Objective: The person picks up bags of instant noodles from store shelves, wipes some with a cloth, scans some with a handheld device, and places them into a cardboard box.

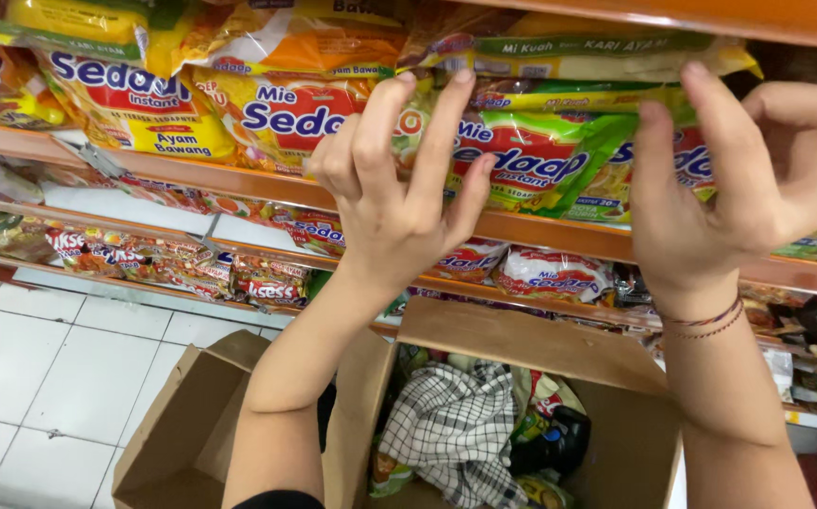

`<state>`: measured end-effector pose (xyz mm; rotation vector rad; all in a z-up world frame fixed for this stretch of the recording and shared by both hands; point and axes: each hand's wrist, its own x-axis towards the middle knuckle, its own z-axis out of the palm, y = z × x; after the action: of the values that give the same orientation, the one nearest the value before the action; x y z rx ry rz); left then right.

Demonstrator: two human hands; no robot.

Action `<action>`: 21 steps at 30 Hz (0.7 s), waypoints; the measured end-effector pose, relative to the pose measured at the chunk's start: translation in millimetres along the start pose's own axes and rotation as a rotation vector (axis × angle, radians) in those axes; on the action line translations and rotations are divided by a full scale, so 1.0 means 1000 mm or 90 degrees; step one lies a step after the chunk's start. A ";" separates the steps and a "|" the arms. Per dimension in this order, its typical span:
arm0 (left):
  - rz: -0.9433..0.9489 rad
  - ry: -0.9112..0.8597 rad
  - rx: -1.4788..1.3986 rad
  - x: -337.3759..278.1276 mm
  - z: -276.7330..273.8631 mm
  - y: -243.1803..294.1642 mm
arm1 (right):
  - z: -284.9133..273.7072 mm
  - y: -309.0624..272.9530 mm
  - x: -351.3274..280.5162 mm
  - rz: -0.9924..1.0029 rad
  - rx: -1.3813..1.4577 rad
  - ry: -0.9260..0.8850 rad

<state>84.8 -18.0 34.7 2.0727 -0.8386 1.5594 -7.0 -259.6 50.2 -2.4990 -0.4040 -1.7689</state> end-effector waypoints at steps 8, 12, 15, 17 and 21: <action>0.128 -0.001 -0.129 -0.042 -0.023 0.008 | -0.060 -0.019 -0.043 0.103 0.219 -0.246; 0.177 -0.150 -0.240 -0.079 -0.041 0.027 | -0.085 -0.034 -0.083 0.266 0.340 -0.371; 0.240 -0.295 -0.300 -0.108 -0.042 0.046 | -0.093 -0.041 -0.123 0.350 0.367 -0.425; 0.283 -0.419 -0.332 -0.129 -0.034 0.064 | -0.098 -0.044 -0.153 0.404 0.373 -0.453; 0.350 -0.432 -0.281 -0.167 -0.008 0.099 | -0.101 -0.043 -0.210 0.466 0.420 -0.453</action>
<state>-20.6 -49.5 -125.4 2.1239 -1.9231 0.7179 -174.9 -275.8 -116.1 -2.2307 -0.0391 -0.3747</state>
